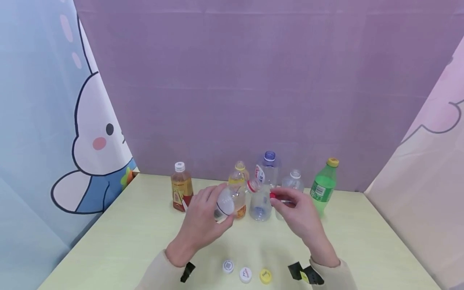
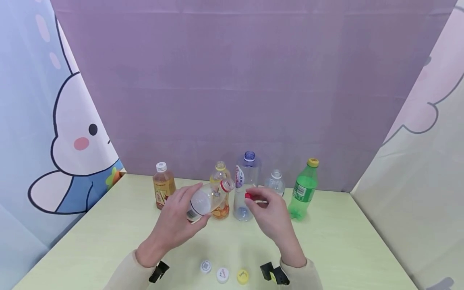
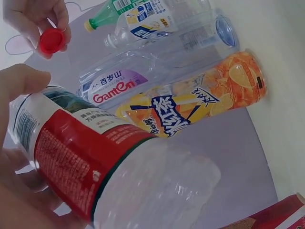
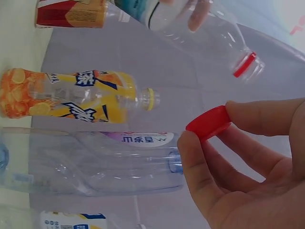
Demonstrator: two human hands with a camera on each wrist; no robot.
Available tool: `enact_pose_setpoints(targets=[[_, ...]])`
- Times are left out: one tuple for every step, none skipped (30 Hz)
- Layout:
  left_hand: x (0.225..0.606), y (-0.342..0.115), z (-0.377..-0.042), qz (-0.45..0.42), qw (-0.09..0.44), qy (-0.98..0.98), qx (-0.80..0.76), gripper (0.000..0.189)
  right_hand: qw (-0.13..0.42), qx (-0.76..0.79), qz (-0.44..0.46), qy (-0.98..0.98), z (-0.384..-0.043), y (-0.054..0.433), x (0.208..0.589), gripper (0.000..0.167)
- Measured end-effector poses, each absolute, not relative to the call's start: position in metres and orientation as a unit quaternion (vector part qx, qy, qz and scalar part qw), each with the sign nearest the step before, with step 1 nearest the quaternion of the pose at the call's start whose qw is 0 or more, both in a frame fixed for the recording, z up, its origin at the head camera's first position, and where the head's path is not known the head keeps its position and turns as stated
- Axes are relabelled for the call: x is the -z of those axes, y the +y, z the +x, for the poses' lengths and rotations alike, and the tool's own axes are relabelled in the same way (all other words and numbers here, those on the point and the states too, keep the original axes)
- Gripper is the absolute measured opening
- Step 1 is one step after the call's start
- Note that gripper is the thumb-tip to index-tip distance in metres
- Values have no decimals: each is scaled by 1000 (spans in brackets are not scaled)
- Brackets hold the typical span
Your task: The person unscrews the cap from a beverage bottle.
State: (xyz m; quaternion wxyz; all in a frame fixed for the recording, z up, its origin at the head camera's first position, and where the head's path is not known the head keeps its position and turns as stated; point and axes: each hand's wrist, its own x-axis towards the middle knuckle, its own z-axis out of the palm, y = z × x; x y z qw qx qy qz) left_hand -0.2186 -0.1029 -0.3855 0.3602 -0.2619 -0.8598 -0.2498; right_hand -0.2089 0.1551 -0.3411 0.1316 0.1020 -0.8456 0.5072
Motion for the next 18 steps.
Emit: enact_pose_setpoints(targets=[[385,-104,-219,-264,359,-858,256,75,130,-507,104,-846,-210,155,343,29],[385,-105,-219,-265,356,-857,264,74,127,-508,106,-845,-211,155,345,28],[384,-106,-220,-265,353,-855,272,74,125,-508,108,-845,-212,155,347,28],[384,-107,-220,-265,351,-853,281,74,124,-507,110,-846,-212,155,349,28],[383,-108,-220,-265,349,-851,290,73,123,-504,111,-847,-212,155,350,28],[383,-109,-220,-263,346,-850,297,73,123,-500,113,-850,-212,156,352,28],[383,-109,-221,-261,345,-849,302,73,122,-496,116,-852,-212,156,354,28],[383,-110,-221,-259,345,-849,305,73,121,-493,119,-853,-212,156,356,27],[383,-111,-221,-257,344,-849,307,74,120,-488,121,-856,-212,157,358,27],[383,-111,-222,-256,344,-849,309,74,119,-483,124,-859,-213,157,360,26],[384,-112,-222,-255,344,-849,311,74,116,-479,127,-861,-213,157,362,26],[384,-112,-223,-254,344,-849,312,75,114,-473,130,-864,-213,158,365,26],[385,-112,-223,-252,345,-848,313,75,110,-470,132,-866,-214,159,367,26],[385,-113,-224,-251,345,-848,316,75,107,-466,134,-868,-214,159,370,25],[386,-113,-225,-250,345,-847,318,75,104,-460,136,-871,-214,160,372,25],[387,-114,-226,-249,346,-846,321,75,101,-457,137,-873,-215,161,375,24],[387,-114,-227,-248,345,-845,324,75,97,-454,138,-875,-215,162,377,24],[388,-114,-228,-246,345,-845,326,75,94,-449,139,-877,-215,162,379,24]])
